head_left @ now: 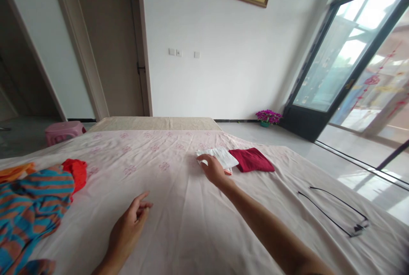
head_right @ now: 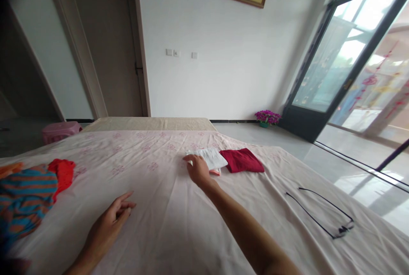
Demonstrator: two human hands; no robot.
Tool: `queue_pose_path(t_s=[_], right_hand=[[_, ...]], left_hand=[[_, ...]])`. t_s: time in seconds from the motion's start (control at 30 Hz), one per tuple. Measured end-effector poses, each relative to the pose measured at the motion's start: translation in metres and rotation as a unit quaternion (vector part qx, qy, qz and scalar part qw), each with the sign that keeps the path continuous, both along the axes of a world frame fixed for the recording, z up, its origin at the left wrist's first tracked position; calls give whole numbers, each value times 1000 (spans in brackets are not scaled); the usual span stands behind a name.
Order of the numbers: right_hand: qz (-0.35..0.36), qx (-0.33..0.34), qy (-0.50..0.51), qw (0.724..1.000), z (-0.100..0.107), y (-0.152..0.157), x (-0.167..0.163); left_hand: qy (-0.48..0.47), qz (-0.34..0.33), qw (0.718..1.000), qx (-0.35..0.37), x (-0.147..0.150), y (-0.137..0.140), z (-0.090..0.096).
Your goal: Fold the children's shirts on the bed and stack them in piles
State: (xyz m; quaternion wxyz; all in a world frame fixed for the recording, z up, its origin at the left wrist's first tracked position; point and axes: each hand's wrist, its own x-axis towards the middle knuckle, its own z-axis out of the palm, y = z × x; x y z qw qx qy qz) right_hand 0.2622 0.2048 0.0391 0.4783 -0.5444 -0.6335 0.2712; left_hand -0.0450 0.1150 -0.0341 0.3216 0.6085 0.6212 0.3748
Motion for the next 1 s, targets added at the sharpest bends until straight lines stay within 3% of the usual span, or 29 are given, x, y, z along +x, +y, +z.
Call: queue_pose_path(t_s=[0.1, 0.2, 0.27, 0.47, 0.63, 0.77, 0.87, 1.0], right_hand=[[1, 47, -245, 968, 9, 54, 8], [-2, -25, -418, 908, 7, 87, 20], [-19, -66, -457, 887, 2, 96, 28], [-131, -90, -464, 872, -26, 114, 59], [-142, -125, -426, 885, -28, 120, 68], [-171, 10, -366, 915, -13, 91, 58], [-85, 88, -300, 946, -11, 54, 39], [93, 39, -227, 969, -16, -1, -8]], left_hand=[[5, -3, 1000, -7, 0, 0, 0], [9, -5, 1000, -11, 1, -1, 4], [17, -1, 1000, -13, 2, -2, 9], [28, 15, 999, 9, 9, -6, 13], [17, 12, 998, 59, -9, -1, 23], [150, 71, 978, 128, -69, -3, 63], [326, 86, 934, 114, -123, -17, 92], [526, 128, 838, 64, -172, -38, 105]])
